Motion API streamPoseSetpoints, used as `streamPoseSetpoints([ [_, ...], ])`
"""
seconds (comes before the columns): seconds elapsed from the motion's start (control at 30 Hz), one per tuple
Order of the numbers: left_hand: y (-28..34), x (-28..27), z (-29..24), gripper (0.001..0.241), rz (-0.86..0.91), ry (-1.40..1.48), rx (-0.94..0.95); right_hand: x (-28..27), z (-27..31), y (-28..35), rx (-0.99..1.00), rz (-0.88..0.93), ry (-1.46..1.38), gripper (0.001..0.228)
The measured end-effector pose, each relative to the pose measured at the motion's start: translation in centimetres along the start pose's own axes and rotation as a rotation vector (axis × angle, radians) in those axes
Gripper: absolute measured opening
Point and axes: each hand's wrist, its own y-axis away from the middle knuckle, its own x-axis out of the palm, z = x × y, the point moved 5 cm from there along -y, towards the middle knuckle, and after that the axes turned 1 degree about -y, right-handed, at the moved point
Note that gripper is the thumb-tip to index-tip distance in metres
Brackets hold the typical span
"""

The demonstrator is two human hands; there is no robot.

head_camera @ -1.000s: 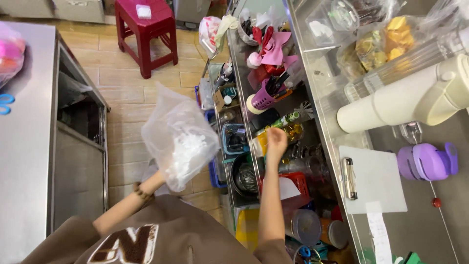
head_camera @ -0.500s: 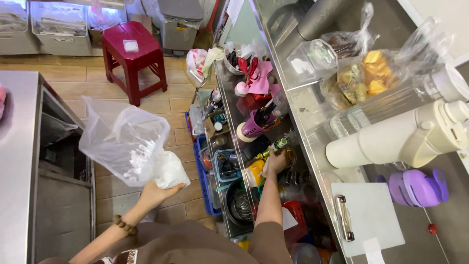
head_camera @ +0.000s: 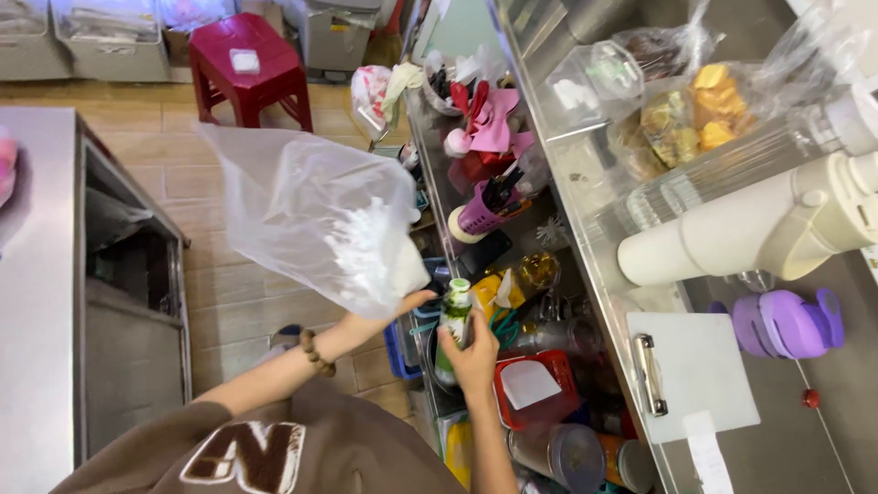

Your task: Preparing a piping bag with cream and mixing in green food coloring.

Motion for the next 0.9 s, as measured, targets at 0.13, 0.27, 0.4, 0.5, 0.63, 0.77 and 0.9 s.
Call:
streamPoseSetpoints([
  [0.13,3.7,5.4,6.7,0.052,0.312,-0.227,0.427,-0.2,4.0,3.6,0.124,0.122,-0.079,0.046],
  [0.27,7.2,3.3,6.6,0.055,0.259,-0.246,0.307,-1.2,5.9,5.4,0.126,0.131,-0.006,0.049],
  [0.4,9.9,0.8,4.0,0.058,0.176,-0.251,0.196,-1.7,6.5,6.9,0.087,0.163,0.068,0.050],
  [0.5,7.8,-0.3,0.1,0.060,0.092,-0.213,0.204,-1.9,7.4,8.0,0.058,0.184,0.059,0.052],
  [0.63,6.8,-0.9,-3.2,0.062,-0.013,-0.158,0.215,-2.1,7.7,8.9,0.096,0.198,0.078,0.050],
  [0.77,6.3,-2.2,-5.1,0.064,-0.121,-0.110,0.230,-2.1,6.6,9.4,0.011,0.187,0.075,0.045],
  [0.9,6.1,-5.0,-6.7,0.066,-0.220,-0.059,0.259,-2.3,5.2,9.9,0.131,0.150,-0.032,0.047],
])
